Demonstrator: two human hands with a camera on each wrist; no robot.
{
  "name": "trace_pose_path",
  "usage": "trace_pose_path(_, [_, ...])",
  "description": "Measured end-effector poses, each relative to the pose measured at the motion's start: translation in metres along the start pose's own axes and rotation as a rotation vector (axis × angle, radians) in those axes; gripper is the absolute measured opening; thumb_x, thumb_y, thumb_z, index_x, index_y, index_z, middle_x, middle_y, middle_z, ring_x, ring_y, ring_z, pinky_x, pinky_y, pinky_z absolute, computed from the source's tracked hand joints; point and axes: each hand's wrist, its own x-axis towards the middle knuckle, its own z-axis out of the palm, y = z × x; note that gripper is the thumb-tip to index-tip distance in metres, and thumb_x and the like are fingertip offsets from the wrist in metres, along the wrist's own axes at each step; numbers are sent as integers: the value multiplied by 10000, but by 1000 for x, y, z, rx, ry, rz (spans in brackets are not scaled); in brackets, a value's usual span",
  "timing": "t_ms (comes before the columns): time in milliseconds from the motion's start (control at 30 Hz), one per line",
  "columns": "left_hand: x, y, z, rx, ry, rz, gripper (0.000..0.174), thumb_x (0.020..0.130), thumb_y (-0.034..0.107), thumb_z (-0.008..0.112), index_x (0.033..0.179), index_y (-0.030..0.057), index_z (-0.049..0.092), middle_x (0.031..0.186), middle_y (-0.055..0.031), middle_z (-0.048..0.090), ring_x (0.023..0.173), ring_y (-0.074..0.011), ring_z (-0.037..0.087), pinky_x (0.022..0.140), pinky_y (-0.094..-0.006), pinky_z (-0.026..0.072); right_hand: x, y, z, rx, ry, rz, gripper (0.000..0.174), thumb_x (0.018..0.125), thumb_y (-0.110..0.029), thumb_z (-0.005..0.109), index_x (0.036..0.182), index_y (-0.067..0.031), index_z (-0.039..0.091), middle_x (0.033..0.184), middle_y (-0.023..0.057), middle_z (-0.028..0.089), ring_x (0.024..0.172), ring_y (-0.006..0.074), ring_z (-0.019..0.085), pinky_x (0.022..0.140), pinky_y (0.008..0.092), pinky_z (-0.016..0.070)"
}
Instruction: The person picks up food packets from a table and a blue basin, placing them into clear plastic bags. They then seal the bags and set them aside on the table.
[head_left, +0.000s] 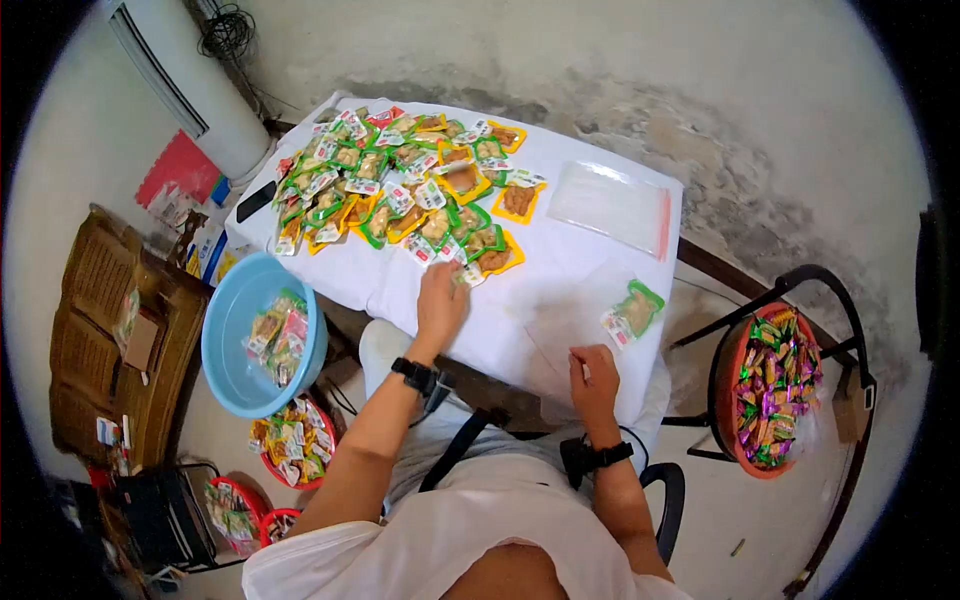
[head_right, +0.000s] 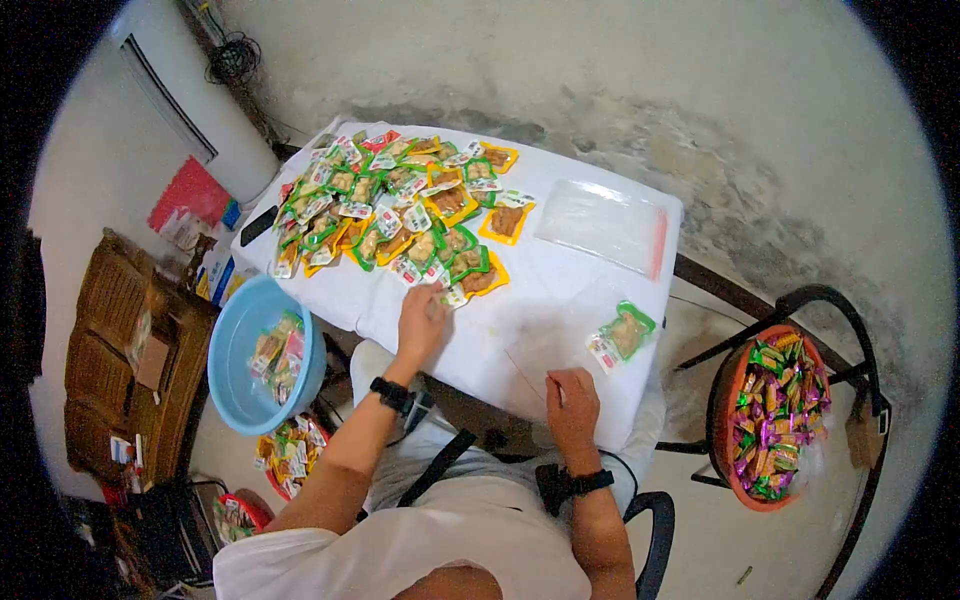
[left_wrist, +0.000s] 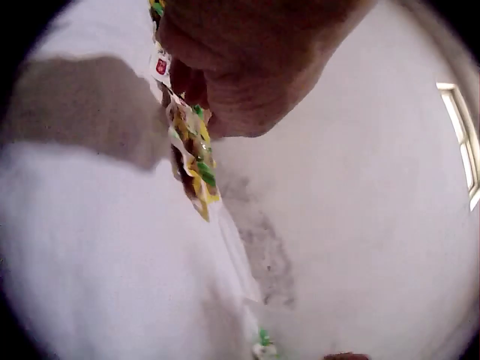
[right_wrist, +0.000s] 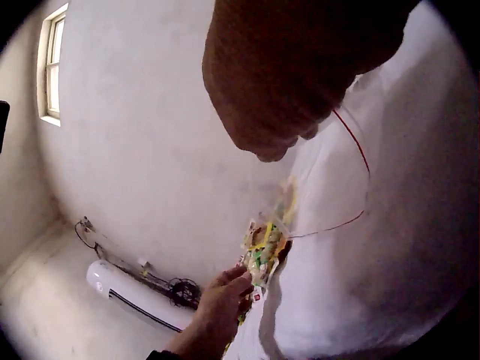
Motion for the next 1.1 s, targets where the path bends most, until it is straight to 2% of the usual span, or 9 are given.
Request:
trace_pose_path(33, [7, 2, 0, 180, 79, 170, 292, 768, 64, 616, 1057, 25, 592, 1053, -158, 567, 965, -319, 545, 823, -405, 453, 0, -1, -1, -6, 8, 4, 97, 771, -17, 644, 862, -43, 621, 824, 115, 599, 787, 291, 585, 682, 369, 477])
trace_pose_path(167, [30, -20, 17, 388, -52, 145, 390, 710, 107, 684, 1079, 30, 584, 1149, -179, 540, 1061, -354, 500, 892, -418, 435, 0, -2, -3, 21, 22, 15, 103, 771, -22, 643, 869, -52, 626, 811, 103, 592, 785, 277, 585, 670, 358, 478])
trace_pose_path(467, [17, -1, 6, 366, -217, 328, 472, 695, 221, 741, 1099, 35, 582, 1182, -185, 513, 1087, -347, 485, 920, -444, 408, 0, -1, -6, -8, 23, 21, 86, 774, -27, 642, 854, -50, 622, 803, 97, 582, 780, 278, 582, 661, 357, 474])
trace_pose_path(733, [26, -1, 9, 444, -134, 501, 182, 818, 129, 588, 960, 15, 598, 1167, -167, 559, 993, -366, 538, 868, -432, 442, 1, 2, -6, 4, 58, 6, 78, 777, -20, 635, 848, -46, 612, 801, 106, 577, 771, 290, 578, 664, 367, 473])
trace_pose_path(833, [17, 4, 7, 100, 3, 322, 159, 851, 129, 571, 957, 13, 593, 996, -135, 630, 811, -271, 595, 700, -360, 480, 2, 0, -5, 2, 42, 15, 67, 788, -16, 626, 846, -45, 609, 805, 104, 577, 761, 279, 579, 653, 361, 474])
trace_pose_path(900, [8, 3, -3, -283, -88, -237, 157, 920, 153, 504, 955, 25, 588, 905, -73, 631, 736, -167, 592, 655, -295, 479, 3, -4, -4, 44, 39, 58, 53, 800, -21, 620, 846, -45, 609, 809, 98, 577, 748, 264, 583, 637, 349, 475])
trace_pose_path(933, [1, 2, -9, -279, -93, -240, 157, 920, 153, 504, 955, 25, 588, 905, -73, 631, 736, -167, 592, 655, -295, 479, 4, -6, -4, 45, 39, 65, 53, 800, -21, 620, 846, -45, 609, 809, 98, 577, 748, 264, 583, 637, 349, 475])
trace_pose_path(1000, [-17, 8, -23, -829, -257, -618, 166, 951, 162, 471, 983, 42, 580, 836, -18, 606, 728, -83, 572, 626, -241, 471, 6, -10, -7, 37, 35, 63, 45, 810, -31, 617, 852, -46, 610, 805, 90, 576, 726, 250, 585, 615, 334, 475])
trace_pose_path(1100, [-45, 40, -56, -961, -362, -649, 150, 951, 142, 476, 1031, 46, 558, 848, -15, 605, 709, -75, 580, 609, -220, 481, 4, -2, -1, 42, 53, 80, 62, 808, -46, 624, 870, -48, 612, 811, 93, 578, 708, 253, 586, 597, 332, 475])
